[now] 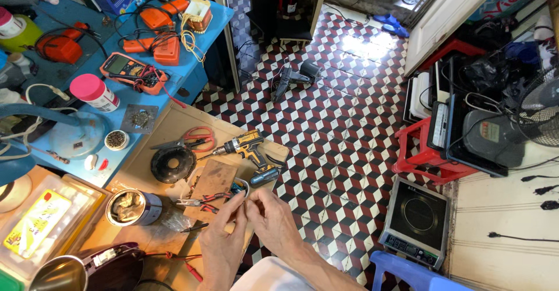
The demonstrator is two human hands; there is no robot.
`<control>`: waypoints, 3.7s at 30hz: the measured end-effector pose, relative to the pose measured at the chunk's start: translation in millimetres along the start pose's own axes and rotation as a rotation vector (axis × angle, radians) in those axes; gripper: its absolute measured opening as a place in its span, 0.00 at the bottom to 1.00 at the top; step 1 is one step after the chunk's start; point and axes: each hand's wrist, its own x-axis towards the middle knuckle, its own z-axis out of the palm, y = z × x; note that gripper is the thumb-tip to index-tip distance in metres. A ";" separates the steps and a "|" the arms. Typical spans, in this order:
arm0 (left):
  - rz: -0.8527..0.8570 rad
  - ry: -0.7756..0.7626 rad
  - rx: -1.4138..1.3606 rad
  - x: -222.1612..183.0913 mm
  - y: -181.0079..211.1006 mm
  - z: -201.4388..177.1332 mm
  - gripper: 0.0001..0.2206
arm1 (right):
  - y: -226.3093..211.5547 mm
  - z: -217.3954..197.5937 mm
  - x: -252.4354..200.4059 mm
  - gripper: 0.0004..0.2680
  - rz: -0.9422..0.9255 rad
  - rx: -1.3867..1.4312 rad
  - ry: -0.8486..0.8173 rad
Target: The person repairs an electric kettle by hand, manipulating wires and components on a cluttered workbench. They connect wires to the kettle's internal parts, test the assembly, and reattach the kettle lid.
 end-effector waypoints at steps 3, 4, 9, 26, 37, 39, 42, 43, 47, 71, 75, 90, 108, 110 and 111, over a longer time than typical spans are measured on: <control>-0.187 -0.029 -0.227 -0.4 -14.0 -6.9 0.16 | -2.3 7.8 -1.5 0.05 -0.155 -0.117 -0.012; -0.252 -0.039 -0.319 0.3 -19.9 -9.6 0.16 | -3.1 10.4 -1.6 0.04 -0.196 -0.134 -0.034; -0.407 -0.103 -0.462 1.9 -43.9 -18.7 0.17 | -7.3 16.5 -3.1 0.04 -0.194 -0.142 -0.138; -0.505 -0.053 -0.707 6.2 -53.7 -29.3 0.20 | -13.4 26.7 -0.8 0.02 -0.379 -0.136 -0.094; -0.125 0.082 -0.178 -5.9 -20.7 -29.2 0.19 | 15.2 46.1 0.2 0.06 0.237 0.272 -0.139; -0.057 0.064 -0.106 -6.5 -19.7 -31.5 0.19 | 23.2 48.3 2.0 0.07 0.332 0.390 -0.153; 0.106 0.083 -0.025 -9.5 -21.2 -37.1 0.17 | 31.7 53.9 0.4 0.07 0.492 0.552 -0.181; 0.172 0.096 -0.002 -9.6 -21.2 -40.1 0.16 | 31.9 55.3 0.4 0.07 0.508 0.577 -0.191; -0.024 0.046 -0.094 -6.5 -19.4 -44.4 0.18 | 21.6 54.2 -3.6 0.05 0.232 0.267 -0.198; -0.092 -0.180 -0.025 7.9 -2.7 -34.2 0.21 | 2.8 25.7 -16.3 0.05 0.123 0.000 0.006; -0.115 -0.210 -0.013 14.2 0.1 -31.1 0.21 | -8.0 20.7 -15.7 0.06 0.005 -0.086 0.031; 0.106 -0.056 0.023 3.7 -4.8 -20.3 0.18 | 19.9 23.7 -7.2 0.04 -0.043 -0.098 0.014; -0.027 0.086 0.052 -30.5 -35.1 -40.4 0.11 | 19.1 48.2 -6.7 0.08 0.137 -0.145 -0.374; -0.058 0.118 0.078 -36.2 -38.5 -40.6 0.11 | 11.2 51.6 -11.0 0.08 0.017 -0.188 -0.366; -0.097 0.115 0.089 -39.7 -40.5 -40.3 0.10 | 8.2 52.6 -12.3 0.07 0.062 -0.175 -0.400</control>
